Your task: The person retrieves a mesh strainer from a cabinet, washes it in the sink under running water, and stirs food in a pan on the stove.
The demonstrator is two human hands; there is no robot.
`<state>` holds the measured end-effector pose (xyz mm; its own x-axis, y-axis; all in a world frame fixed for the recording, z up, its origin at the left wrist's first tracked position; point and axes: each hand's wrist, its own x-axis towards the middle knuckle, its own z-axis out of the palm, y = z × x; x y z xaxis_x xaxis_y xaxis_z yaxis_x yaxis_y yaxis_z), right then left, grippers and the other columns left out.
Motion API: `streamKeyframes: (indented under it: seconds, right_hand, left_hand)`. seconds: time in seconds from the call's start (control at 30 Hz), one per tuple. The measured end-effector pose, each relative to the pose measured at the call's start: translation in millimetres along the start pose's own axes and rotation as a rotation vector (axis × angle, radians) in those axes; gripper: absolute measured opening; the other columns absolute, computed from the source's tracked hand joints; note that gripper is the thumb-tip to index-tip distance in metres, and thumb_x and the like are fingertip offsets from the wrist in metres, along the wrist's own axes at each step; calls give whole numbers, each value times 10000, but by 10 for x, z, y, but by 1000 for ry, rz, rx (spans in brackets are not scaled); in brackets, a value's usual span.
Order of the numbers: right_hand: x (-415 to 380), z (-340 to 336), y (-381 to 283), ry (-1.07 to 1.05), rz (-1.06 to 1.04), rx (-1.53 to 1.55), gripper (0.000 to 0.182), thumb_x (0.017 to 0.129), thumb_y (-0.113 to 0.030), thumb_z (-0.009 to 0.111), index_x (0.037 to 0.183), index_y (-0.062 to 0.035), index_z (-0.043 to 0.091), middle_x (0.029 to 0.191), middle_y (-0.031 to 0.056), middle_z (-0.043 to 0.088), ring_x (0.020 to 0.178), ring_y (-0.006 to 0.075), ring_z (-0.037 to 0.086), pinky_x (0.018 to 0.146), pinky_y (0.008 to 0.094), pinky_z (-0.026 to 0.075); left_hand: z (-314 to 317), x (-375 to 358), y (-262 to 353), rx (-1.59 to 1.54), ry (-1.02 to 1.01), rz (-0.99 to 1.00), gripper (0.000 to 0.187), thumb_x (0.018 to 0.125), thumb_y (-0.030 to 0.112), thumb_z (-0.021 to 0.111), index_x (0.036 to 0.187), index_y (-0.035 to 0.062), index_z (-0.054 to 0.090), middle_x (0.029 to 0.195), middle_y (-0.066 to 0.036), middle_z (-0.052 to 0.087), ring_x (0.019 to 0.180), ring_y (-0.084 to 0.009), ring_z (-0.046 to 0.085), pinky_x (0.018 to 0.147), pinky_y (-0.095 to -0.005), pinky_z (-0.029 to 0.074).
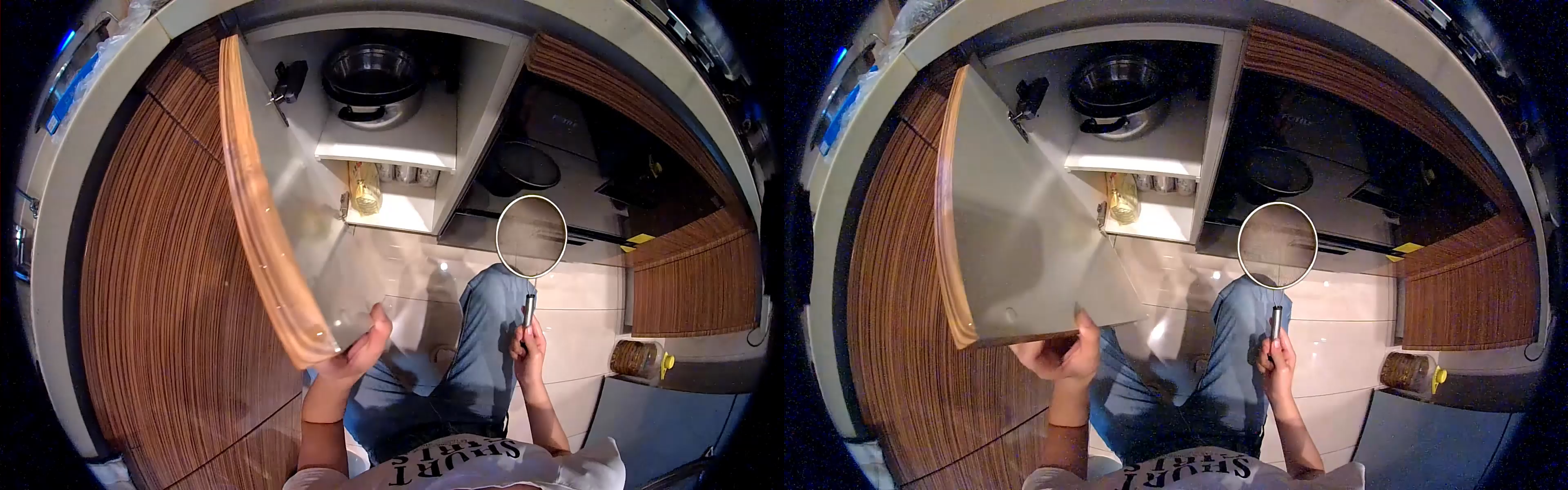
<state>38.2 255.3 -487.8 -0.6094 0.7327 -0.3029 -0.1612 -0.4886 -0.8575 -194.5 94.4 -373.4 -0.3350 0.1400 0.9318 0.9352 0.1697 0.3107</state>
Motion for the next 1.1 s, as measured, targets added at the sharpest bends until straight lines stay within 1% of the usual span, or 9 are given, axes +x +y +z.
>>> streamKeyframes:
  seconds: [0.13,0.33,0.47,0.6,0.63,0.7,0.73,1.0,1.1]
  right_hand:
    - [-49,-33,39,24,-24,4,396,842,-214,425,1186,-40,335,656,-20,380,417,26,255,374,160,218]
    - [-76,1,131,61,-29,0,374,847,-210,416,1175,-40,354,663,-21,383,425,24,269,369,155,221]
    - [-58,53,80,74,-6,-56,215,845,-215,422,981,-48,417,635,-27,375,418,28,272,367,161,224]
    - [-14,-144,172,73,39,-241,288,854,-202,410,1099,-51,412,557,-58,342,425,19,280,373,156,231]
    - [-58,51,39,173,87,-284,176,831,-256,452,828,-80,453,542,-45,361,420,43,282,383,167,218]
    - [-166,38,-118,132,220,-333,234,819,-275,474,909,-61,447,664,-5,434,514,63,417,405,181,295]
    - [-225,-179,33,152,160,-372,226,842,-190,426,1013,-45,455,557,-37,381,411,44,318,374,169,254]
    - [-769,772,-1283,26,502,-460,142,840,-186,431,914,-70,464,558,-31,382,400,49,311,361,177,246]
    - [-951,1108,-1702,-88,624,-479,117,839,-184,433,877,-79,467,559,-28,382,396,50,308,357,180,243]
  left_hand:
    - [77,-133,-13,91,-202,-58,755,587,128,728,1163,53,245,996,-126,437,776,-222,501,593,-298,436]
    - [540,-50,33,-75,-273,-58,347,597,208,695,888,77,560,888,-34,478,704,-207,512,580,-299,443]
    - [887,65,83,-207,-443,-173,353,664,138,639,973,22,513,927,-94,541,774,-259,528,717,-318,426]
    - [977,281,147,-351,-885,-3,346,707,128,536,1037,37,488,1016,-78,502,906,-221,500,785,-302,408]
    - [946,443,160,-411,-1022,112,331,707,137,517,1026,53,490,1024,-60,488,936,-191,486,792,-305,403]
    - [674,1168,406,-467,-1018,90,360,658,117,520,1008,33,490,1014,-71,489,912,-215,489,790,-324,400]
    - [565,1463,568,-481,-922,74,351,649,119,505,983,10,500,936,-83,516,875,-223,492,791,-342,393]
    - [-411,4004,1419,-137,-553,315,258,646,140,528,832,-38,536,788,-102,519,764,-217,497,687,-353,432]
    - [-888,4837,1677,-193,-978,431,230,785,188,464,986,82,426,811,-46,551,711,-260,515,605,-390,405]
